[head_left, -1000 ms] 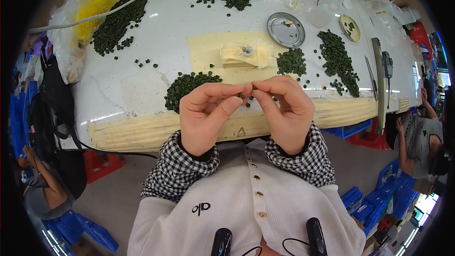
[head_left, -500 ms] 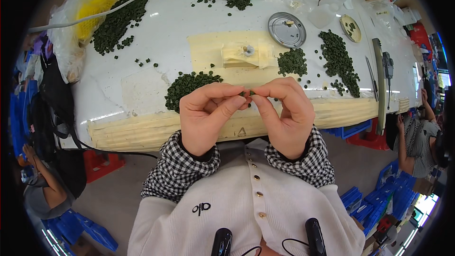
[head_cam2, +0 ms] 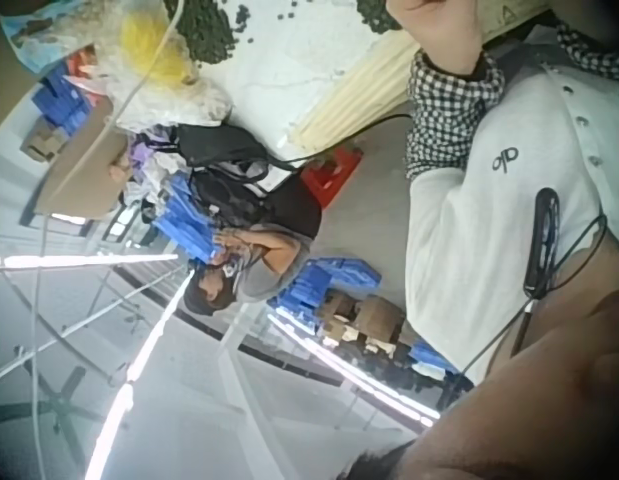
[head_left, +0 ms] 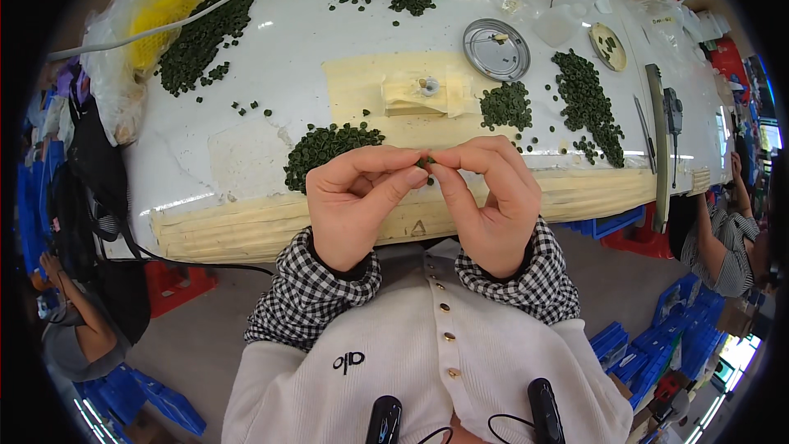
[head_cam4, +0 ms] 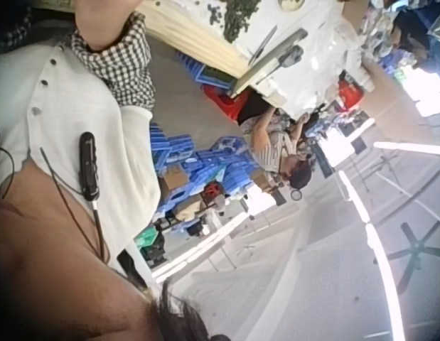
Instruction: Assembling small green plastic components and mechanical parts on a workbench.
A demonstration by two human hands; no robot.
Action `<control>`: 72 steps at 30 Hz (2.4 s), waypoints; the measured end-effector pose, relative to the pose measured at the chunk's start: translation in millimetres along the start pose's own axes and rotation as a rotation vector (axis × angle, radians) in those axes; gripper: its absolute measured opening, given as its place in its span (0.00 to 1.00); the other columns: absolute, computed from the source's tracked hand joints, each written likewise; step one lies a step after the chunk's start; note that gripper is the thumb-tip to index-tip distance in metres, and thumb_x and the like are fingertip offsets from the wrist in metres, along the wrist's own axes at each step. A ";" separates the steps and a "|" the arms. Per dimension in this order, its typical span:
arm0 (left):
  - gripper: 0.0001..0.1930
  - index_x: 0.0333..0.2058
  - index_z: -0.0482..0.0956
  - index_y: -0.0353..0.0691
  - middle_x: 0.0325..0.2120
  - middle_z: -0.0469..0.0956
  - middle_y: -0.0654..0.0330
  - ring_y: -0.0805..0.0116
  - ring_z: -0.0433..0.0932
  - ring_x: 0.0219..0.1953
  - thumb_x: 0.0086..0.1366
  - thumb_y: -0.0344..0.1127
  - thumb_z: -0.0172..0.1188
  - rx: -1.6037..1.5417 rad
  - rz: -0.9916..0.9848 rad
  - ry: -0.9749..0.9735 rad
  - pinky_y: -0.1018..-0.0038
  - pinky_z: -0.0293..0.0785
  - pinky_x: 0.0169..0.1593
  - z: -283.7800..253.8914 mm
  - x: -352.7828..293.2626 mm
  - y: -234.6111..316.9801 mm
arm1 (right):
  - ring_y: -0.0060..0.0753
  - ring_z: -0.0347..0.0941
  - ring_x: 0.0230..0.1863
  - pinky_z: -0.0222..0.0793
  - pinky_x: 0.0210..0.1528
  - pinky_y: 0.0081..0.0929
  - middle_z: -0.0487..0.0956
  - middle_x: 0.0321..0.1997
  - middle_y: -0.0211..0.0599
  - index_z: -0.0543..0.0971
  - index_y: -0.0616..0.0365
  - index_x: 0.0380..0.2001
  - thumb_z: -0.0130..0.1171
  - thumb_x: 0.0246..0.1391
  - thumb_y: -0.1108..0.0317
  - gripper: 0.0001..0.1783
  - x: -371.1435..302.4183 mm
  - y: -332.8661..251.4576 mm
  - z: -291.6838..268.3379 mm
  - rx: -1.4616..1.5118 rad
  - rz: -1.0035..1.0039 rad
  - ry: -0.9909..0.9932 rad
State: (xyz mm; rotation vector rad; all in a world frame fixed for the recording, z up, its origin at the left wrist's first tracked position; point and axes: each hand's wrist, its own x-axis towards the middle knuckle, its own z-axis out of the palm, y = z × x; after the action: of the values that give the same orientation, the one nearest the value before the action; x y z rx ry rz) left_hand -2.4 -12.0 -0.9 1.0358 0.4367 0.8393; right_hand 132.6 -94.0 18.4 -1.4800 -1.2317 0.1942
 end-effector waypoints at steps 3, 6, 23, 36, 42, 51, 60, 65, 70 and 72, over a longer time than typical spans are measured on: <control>0.10 0.39 0.81 0.30 0.38 0.81 0.53 0.71 0.80 0.39 0.58 0.15 0.60 0.060 0.027 -0.011 0.79 0.78 0.44 -1.5 1.0 -2.0 | 0.30 0.75 0.29 0.71 0.31 0.21 0.77 0.32 0.37 0.81 0.63 0.33 0.65 0.44 0.83 0.10 -0.4 1.2 1.0 0.007 -0.006 0.009; 0.11 0.38 0.82 0.32 0.39 0.81 0.53 0.71 0.80 0.40 0.56 0.14 0.61 0.108 0.111 -0.030 0.79 0.77 0.43 -3.4 2.1 -5.5 | 0.30 0.75 0.29 0.71 0.31 0.21 0.77 0.31 0.38 0.80 0.64 0.33 0.65 0.44 0.83 0.10 -1.1 1.0 2.1 0.009 -0.001 0.015; 0.10 0.37 0.83 0.32 0.39 0.81 0.52 0.70 0.80 0.40 0.56 0.15 0.61 0.284 0.181 -0.004 0.79 0.78 0.42 -1.8 2.4 -1.7 | 0.31 0.77 0.30 0.72 0.32 0.21 0.78 0.33 0.40 0.81 0.65 0.38 0.62 0.46 0.84 0.12 -5.2 -4.6 0.1 0.046 0.025 -0.035; 0.12 0.41 0.75 0.28 0.39 0.80 0.51 0.69 0.80 0.42 0.58 0.16 0.60 0.054 0.035 0.070 0.78 0.79 0.45 4.7 1.4 1.8 | 0.30 0.75 0.37 0.70 0.39 0.20 0.78 0.37 0.42 0.80 0.66 0.42 0.59 0.51 0.84 0.14 -7.3 -5.2 -4.8 0.078 0.034 -0.123; 0.10 0.38 0.79 0.30 0.37 0.79 0.56 0.71 0.80 0.38 0.58 0.16 0.61 0.163 0.104 0.006 0.81 0.78 0.41 -5.1 1.1 -4.8 | 0.30 0.75 0.38 0.71 0.40 0.20 0.78 0.37 0.42 0.80 0.66 0.44 0.59 0.51 0.84 0.15 -7.4 -4.6 -5.8 0.099 0.039 -0.141; 0.10 0.38 0.81 0.30 0.36 0.79 0.55 0.72 0.80 0.37 0.57 0.16 0.61 0.225 0.135 0.015 0.81 0.77 0.39 -2.7 2.0 -1.8 | 0.30 0.76 0.31 0.72 0.33 0.20 0.78 0.34 0.40 0.81 0.63 0.42 0.61 0.48 0.83 0.16 -6.4 -1.9 -3.6 0.085 -0.009 -0.095; 0.10 0.37 0.81 0.31 0.35 0.79 0.56 0.74 0.78 0.35 0.56 0.16 0.62 0.301 0.158 0.026 0.83 0.74 0.36 -0.7 1.5 -0.8 | 0.30 0.76 0.31 0.72 0.32 0.20 0.79 0.34 0.39 0.81 0.63 0.43 0.62 0.48 0.83 0.16 -3.7 -1.7 -9.1 0.048 -0.052 -0.153; 0.09 0.36 0.82 0.31 0.35 0.79 0.56 0.74 0.78 0.35 0.56 0.16 0.62 0.259 0.135 0.005 0.82 0.74 0.36 -0.8 2.1 -0.3 | 0.30 0.76 0.31 0.72 0.32 0.20 0.79 0.35 0.40 0.81 0.63 0.43 0.62 0.48 0.83 0.16 -3.7 4.0 -12.1 0.081 -0.081 -0.187; 0.08 0.36 0.82 0.30 0.34 0.79 0.56 0.74 0.78 0.34 0.56 0.16 0.62 0.238 0.109 -0.014 0.82 0.74 0.35 -4.1 2.2 -1.9 | 0.29 0.76 0.30 0.72 0.32 0.20 0.79 0.35 0.40 0.81 0.63 0.43 0.62 0.49 0.83 0.16 -2.8 7.6 -16.1 0.104 -0.095 -0.229; 0.08 0.36 0.81 0.30 0.33 0.79 0.56 0.75 0.78 0.34 0.56 0.16 0.62 0.221 0.105 -0.015 0.83 0.74 0.35 -4.0 2.4 -2.8 | 0.29 0.76 0.30 0.72 0.32 0.20 0.79 0.35 0.40 0.81 0.63 0.43 0.62 0.49 0.83 0.16 -2.9 8.5 -16.7 0.108 -0.099 -0.234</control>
State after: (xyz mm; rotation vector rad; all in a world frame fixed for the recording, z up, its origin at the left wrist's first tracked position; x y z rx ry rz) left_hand -2.4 -8.6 -5.0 1.2770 0.4724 0.8896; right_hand 147.9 -105.0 15.8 -1.3266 -1.4555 0.3699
